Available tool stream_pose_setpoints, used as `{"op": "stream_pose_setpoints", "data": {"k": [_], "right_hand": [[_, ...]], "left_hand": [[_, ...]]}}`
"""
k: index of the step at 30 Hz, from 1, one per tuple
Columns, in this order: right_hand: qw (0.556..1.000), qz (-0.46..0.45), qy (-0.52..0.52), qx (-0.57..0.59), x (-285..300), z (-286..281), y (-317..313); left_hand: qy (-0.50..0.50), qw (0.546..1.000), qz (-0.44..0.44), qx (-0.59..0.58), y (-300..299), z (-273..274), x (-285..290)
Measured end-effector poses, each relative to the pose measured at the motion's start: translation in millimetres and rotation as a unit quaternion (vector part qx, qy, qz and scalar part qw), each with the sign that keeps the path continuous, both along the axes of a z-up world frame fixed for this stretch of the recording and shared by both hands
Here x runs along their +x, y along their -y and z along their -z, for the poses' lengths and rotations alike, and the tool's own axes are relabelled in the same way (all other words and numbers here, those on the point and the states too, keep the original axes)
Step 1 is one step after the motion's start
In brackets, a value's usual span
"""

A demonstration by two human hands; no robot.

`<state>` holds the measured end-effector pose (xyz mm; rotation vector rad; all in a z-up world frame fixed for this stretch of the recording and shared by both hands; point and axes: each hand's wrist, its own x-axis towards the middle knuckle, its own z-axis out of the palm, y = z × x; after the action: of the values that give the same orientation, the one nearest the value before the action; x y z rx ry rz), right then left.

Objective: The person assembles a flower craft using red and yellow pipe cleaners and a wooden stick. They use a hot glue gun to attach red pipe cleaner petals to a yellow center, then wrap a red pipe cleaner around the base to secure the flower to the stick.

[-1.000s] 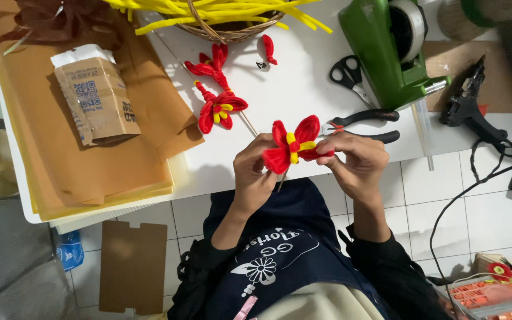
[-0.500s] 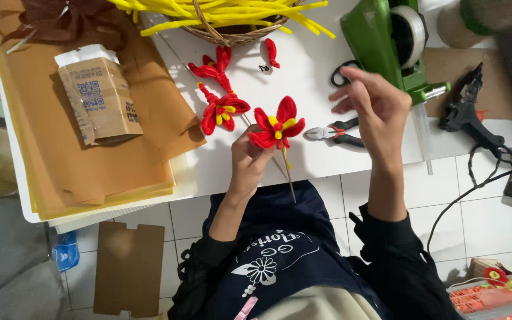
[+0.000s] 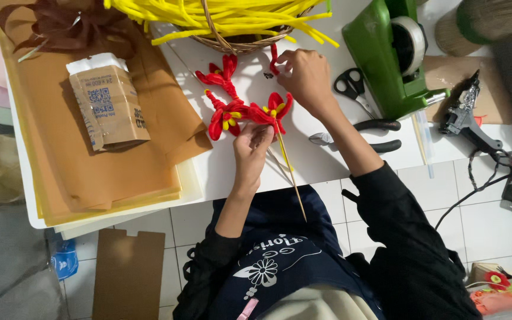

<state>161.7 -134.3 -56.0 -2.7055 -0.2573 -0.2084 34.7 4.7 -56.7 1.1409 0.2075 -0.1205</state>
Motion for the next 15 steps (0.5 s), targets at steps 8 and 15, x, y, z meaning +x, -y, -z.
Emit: {"op": "stream_pose_setpoints", "data": {"k": [8,15], "right_hand": [[0.998,-0.028,0.053,0.008,0.2,9.8,11.4],[0.999,-0.019,0.041,0.023,1.8,17.9,11.3]], "left_hand": [[-0.043,0.999,-0.018,0.02,4.1,-4.7,4.3],[-0.019,0.997,0.009,0.079,5.9,-12.5,7.3]]}}
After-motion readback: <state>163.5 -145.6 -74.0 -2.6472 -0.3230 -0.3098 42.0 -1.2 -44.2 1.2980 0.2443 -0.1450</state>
